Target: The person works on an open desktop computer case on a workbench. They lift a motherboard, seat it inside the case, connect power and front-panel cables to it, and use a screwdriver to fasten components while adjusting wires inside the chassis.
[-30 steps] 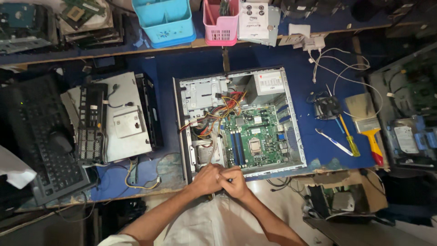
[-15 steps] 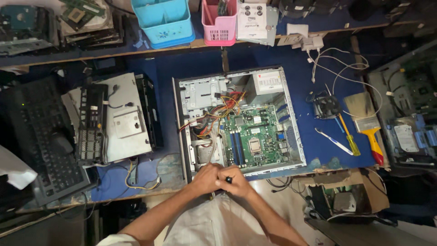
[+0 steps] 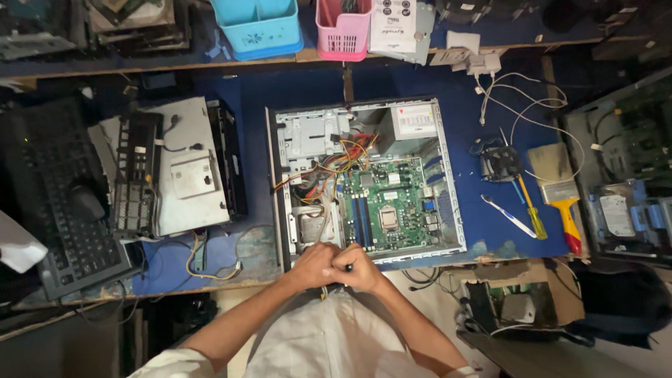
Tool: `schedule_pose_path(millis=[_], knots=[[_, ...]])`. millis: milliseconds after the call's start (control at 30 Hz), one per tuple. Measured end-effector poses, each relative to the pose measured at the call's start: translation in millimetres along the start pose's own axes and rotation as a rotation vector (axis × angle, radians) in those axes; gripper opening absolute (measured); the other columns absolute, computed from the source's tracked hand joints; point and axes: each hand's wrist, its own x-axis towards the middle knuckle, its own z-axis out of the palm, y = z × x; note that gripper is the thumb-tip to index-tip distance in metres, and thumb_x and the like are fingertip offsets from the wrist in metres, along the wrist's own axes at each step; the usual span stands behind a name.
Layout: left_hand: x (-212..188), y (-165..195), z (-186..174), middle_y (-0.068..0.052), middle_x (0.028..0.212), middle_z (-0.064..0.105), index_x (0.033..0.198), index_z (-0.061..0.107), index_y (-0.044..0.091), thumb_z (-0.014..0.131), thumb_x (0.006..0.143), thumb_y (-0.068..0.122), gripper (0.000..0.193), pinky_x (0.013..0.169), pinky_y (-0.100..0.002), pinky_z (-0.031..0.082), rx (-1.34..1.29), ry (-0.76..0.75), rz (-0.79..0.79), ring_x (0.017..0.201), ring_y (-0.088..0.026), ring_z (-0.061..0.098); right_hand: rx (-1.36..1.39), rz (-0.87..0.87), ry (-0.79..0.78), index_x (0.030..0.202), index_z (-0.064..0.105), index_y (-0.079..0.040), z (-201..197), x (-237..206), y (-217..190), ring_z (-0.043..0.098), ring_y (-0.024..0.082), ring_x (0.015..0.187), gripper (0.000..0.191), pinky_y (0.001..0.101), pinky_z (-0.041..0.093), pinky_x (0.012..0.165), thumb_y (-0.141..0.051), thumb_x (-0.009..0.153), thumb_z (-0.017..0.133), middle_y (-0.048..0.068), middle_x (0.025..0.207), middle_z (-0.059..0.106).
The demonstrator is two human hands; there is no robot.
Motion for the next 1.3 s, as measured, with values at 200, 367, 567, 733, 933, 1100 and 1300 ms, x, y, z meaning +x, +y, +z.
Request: schedule_pose_path(millis=[200,367,567,733,933,1100,1300], knots=[[1.7,-2.9,5.4,-0.021,0.088,0.073,0.082,0.072,0.003,0.068,0.076,0.025,0.023,0.074,-0.051,0.057,0.041,0.01,0.028,0.085,-0.042,0.07,-0.057,0.009,0.336,0.056,0.042,0.0,28.8,-3.1,10.8,0.037,0.018,0.041,0.044,0.0364,0.029,0.046,-0.003,0.09,0.07,0.01,0.05,0.037],[0.6,-2.6,7.6,-0.021,0.088,0.073,0.081,0.071,0.003,0.069,0.075,0.024,0.022,0.074,-0.051,0.057,0.056,0.003,-0.003,0.084,-0.043,0.07,-0.056,-0.032,0.21,0.061,0.052,0.001,25.4,-4.2,2.8,0.049,0.019,0.044,0.036,0.0354,0.035,0.047,-0.005,0.091,0.07,0.013,0.054,0.045],[0.2,-2.3,5.9,-0.021,0.086,0.072,0.079,0.071,0.004,0.068,0.074,0.022,0.019,0.075,-0.051,0.057,0.066,0.007,0.019,0.083,-0.043,0.07,-0.123,0.009,0.464,0.064,0.058,0.001,37.5,-0.8,-10.4,0.055,0.021,0.048,0.033,0.0356,0.04,0.05,-0.009,0.094,0.064,0.012,0.057,0.054],[-4.1,-3.5,7.1,-0.021,0.085,0.073,0.081,0.071,0.005,0.071,0.072,0.023,0.02,0.07,-0.05,0.057,-0.001,0.087,0.068,0.08,-0.043,0.069,-0.151,0.004,0.481,0.067,0.057,0.003,46.6,1.7,-7.4,0.055,0.02,0.049,0.032,0.0351,0.041,0.051,-0.009,0.096,0.064,0.012,0.058,0.053],[-4.9,-3.7,8.3,-0.02,0.082,0.071,0.081,0.071,0.005,0.071,0.072,0.02,0.017,0.065,-0.051,0.056,-0.019,0.11,0.064,0.076,-0.043,0.068,-0.151,0.019,0.554,0.064,0.056,0.002,52.7,-3.0,-2.9,0.053,0.019,0.048,0.036,0.0348,0.04,0.05,-0.01,0.098,0.062,0.012,0.057,0.053],[-7.3,-2.0,6.5,-0.021,0.082,0.071,0.081,0.071,0.004,0.072,0.071,0.02,0.019,0.067,-0.051,0.056,-0.019,0.072,0.034,0.077,-0.044,0.069,-0.16,0.005,0.584,0.064,0.055,0.001,54.8,-5.3,1.4,0.052,0.02,0.048,0.038,0.0349,0.04,0.051,-0.012,0.1,0.06,0.011,0.057,0.052],[-8.9,-5.0,10.2,-0.022,0.084,0.072,0.084,0.073,0.003,0.073,0.068,0.018,0.021,0.069,-0.051,0.057,-0.126,0.128,0.074,0.079,-0.044,0.069,-0.192,0.025,0.53,0.064,0.054,0.001,54.1,-12.9,18.8,0.049,0.016,0.048,0.042,0.034,0.038,0.05,-0.015,0.102,0.062,0.009,0.056,0.048]])
